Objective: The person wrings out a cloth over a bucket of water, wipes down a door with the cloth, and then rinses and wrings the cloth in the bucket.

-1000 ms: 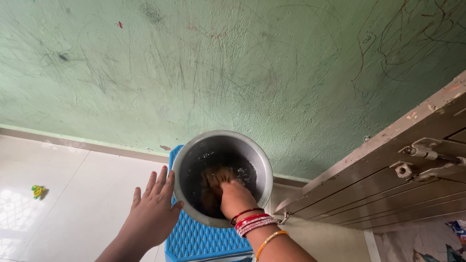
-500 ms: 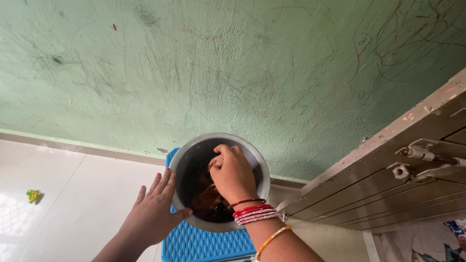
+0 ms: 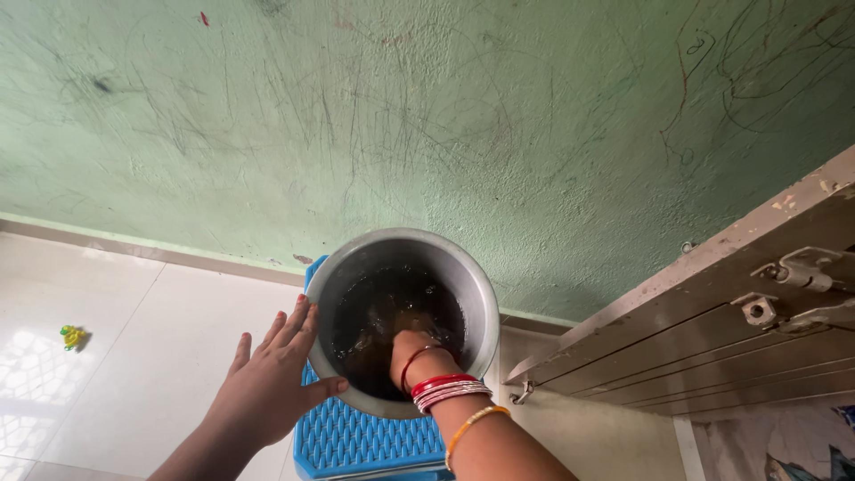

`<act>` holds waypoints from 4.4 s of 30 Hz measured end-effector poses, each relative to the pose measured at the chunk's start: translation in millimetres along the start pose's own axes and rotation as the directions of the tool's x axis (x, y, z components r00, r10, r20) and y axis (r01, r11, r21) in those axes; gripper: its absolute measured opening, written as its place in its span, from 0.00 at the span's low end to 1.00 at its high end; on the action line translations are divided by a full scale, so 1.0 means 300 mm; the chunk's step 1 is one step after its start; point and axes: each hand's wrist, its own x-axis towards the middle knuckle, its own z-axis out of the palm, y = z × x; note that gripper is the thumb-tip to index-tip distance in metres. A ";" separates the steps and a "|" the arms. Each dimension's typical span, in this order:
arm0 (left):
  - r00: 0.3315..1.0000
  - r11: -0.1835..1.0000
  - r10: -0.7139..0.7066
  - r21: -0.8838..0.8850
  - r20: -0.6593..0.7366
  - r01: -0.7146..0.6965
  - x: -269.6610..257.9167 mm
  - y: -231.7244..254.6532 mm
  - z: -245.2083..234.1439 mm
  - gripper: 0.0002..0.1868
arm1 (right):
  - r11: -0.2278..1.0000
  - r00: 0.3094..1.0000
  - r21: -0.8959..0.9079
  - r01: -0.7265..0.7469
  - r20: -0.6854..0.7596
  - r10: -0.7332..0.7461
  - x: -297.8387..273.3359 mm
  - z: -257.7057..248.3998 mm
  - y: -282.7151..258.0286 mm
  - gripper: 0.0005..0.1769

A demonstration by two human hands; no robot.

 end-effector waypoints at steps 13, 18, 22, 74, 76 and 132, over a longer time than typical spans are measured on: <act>0.958 0.915 0.079 -0.362 -0.276 -0.179 0.006 0.149 -0.055 0.74 | 0.207 0.897 0.878 0.432 -0.394 -0.200 -0.218 -0.460 0.004 0.14; 0.924 0.681 0.011 -0.674 -0.382 -0.287 0.026 0.222 -0.120 0.60 | 0.014 0.932 0.966 0.256 -0.243 -0.268 -0.408 -0.590 -0.010 0.12; 0.978 0.391 0.001 -0.900 -0.209 -0.193 -0.017 0.250 -0.185 0.35 | 0.103 0.924 0.924 0.369 -0.351 -0.154 -0.409 -0.607 0.018 0.17; 0.962 0.044 -0.075 -0.965 -0.262 -0.259 0.027 0.342 -0.401 0.22 | 0.703 0.865 0.518 0.487 -0.400 -0.305 -0.252 -0.411 -0.088 0.17; 0.943 0.101 -0.161 -0.956 -0.290 -0.277 0.014 0.365 -0.389 0.20 | 0.801 0.759 0.226 0.555 -0.531 -0.376 -0.270 -0.401 -0.103 0.18; 0.977 -0.120 -0.055 -0.970 -0.208 -0.214 -0.094 0.342 -0.482 0.18 | 0.842 0.718 0.373 0.389 -0.696 -0.023 -0.477 -0.482 -0.174 0.16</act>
